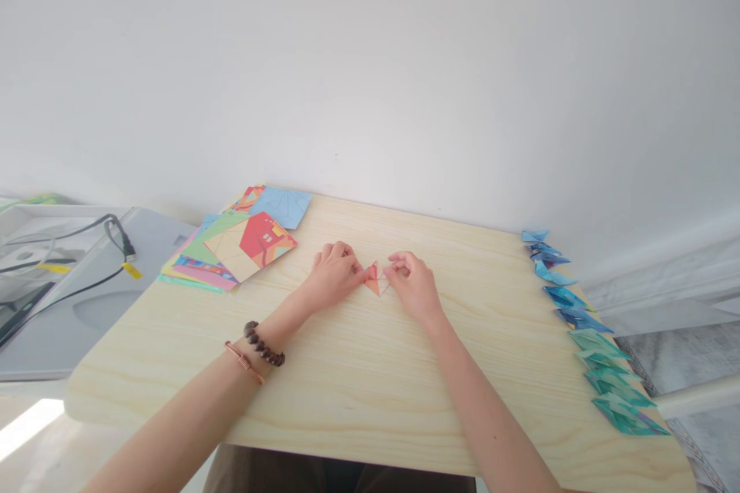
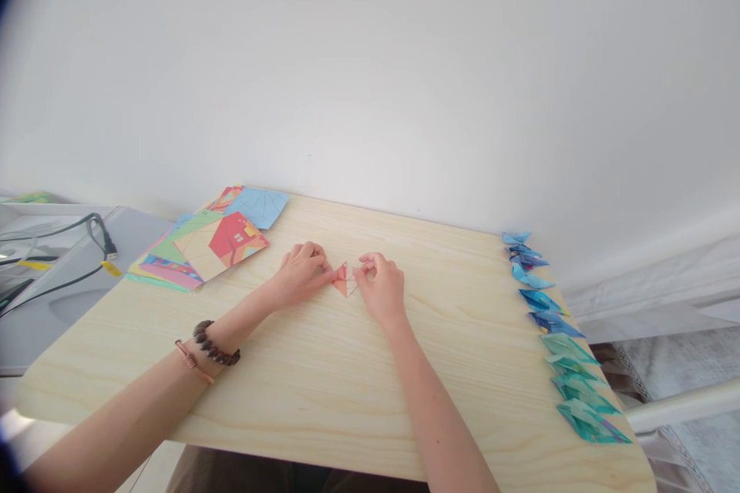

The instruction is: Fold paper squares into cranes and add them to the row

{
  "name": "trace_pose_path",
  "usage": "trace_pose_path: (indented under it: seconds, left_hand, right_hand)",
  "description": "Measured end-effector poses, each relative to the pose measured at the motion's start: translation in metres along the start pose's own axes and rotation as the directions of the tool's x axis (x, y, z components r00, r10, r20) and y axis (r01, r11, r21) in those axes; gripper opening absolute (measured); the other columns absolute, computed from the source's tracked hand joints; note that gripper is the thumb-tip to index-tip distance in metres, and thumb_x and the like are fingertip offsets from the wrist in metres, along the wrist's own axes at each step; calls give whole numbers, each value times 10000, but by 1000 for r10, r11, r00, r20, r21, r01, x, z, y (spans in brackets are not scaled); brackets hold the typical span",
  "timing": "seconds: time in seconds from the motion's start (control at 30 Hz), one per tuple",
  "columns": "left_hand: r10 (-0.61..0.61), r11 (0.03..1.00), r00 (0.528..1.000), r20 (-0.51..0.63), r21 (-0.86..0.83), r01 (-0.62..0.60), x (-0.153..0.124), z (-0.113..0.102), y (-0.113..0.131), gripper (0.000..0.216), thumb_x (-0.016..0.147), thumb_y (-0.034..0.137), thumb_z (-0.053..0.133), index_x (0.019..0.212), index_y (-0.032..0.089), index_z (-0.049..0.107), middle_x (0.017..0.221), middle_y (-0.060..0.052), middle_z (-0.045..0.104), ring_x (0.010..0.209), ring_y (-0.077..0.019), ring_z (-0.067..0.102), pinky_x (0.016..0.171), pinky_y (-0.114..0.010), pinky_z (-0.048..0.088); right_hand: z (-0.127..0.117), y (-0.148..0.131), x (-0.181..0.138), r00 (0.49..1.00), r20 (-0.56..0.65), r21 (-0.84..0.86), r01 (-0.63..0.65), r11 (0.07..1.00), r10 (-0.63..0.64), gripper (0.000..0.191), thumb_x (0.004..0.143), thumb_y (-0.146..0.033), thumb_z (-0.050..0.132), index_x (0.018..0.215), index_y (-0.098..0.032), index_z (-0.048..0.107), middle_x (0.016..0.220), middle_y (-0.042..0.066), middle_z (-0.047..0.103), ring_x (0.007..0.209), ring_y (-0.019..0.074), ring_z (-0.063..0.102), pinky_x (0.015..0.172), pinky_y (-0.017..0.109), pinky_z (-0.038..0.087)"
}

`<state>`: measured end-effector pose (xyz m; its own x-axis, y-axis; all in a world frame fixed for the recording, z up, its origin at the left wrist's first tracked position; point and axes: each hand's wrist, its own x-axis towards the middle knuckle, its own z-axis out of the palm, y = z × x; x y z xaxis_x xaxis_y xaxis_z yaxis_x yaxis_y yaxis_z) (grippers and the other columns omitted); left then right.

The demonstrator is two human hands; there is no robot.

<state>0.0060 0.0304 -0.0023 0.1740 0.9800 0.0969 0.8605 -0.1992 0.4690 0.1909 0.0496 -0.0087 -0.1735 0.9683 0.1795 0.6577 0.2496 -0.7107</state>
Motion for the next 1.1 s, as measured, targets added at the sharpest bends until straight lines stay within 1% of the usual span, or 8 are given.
trace_pose_path:
  seconds: [0.2,0.47,0.6,0.8,0.87,0.93,1.03,1.1]
  left_hand:
    - [-107,992,994,2,-66,107,3,-2,4,365,769,546,515,663,242,686,1109,-53,492,1106,-277,374,921,-475,296]
    - [-101,994,995,0,-48,101,3,-4,5,421,740,614,501,636,256,697,1151,-54,494,1139,-291,359,917,-477,304]
    - [-109,993,994,-1,-34,109,2,-2,4,431,749,616,486,631,255,690,1196,-49,474,1177,-298,324,933,-487,285]
    - [-148,989,987,-63,-23,147,3,4,-4,388,719,613,539,777,244,647,1208,-57,441,1180,-276,326,980,-472,239]
    - [-114,993,990,-81,-26,112,4,4,-4,353,727,573,563,860,252,621,1190,-58,444,1165,-264,344,993,-467,228]
    - [-20,999,996,-81,-33,17,4,3,-4,274,762,500,566,904,270,611,1184,-45,444,1158,-249,352,1001,-456,224]
    - [127,991,990,-64,-35,-129,4,0,-3,139,816,373,543,882,297,640,1190,-24,433,1170,-231,341,1012,-438,217]
    - [165,986,985,-43,-30,-166,3,-2,-3,139,831,330,528,852,309,664,1194,-18,424,1179,-234,330,1018,-441,210]
  right_hand:
    - [0,0,-1,1000,-10,8,-27,1000,27,220,758,-295,559,968,-229,548,794,-12,668,807,189,532,764,317,387]
    - [4,3,0,1000,-4,-7,-3,1000,3,238,762,-263,547,995,-223,532,787,0,647,807,185,531,777,323,387]
    - [7,4,-1,997,-70,-37,8,999,-10,259,744,-279,573,991,-209,538,874,35,598,840,184,528,759,316,401]
    - [4,7,2,999,-42,-10,1,1000,-1,205,736,-260,565,933,-206,550,854,20,556,777,158,530,706,292,417]
    - [3,8,4,1000,-23,15,-5,1000,5,194,730,-233,556,921,-205,550,853,16,561,748,147,531,703,290,421]
    - [2,9,5,1000,-9,31,1,1000,-1,172,726,-212,550,897,-205,550,860,16,567,732,142,532,706,291,424]
    - [3,9,4,999,-21,29,35,999,-34,139,733,-198,544,872,-207,544,874,20,575,740,146,537,723,300,426]
    - [4,9,1,996,-45,12,76,997,-75,104,756,-196,529,859,-207,537,876,24,578,772,154,542,742,304,422]
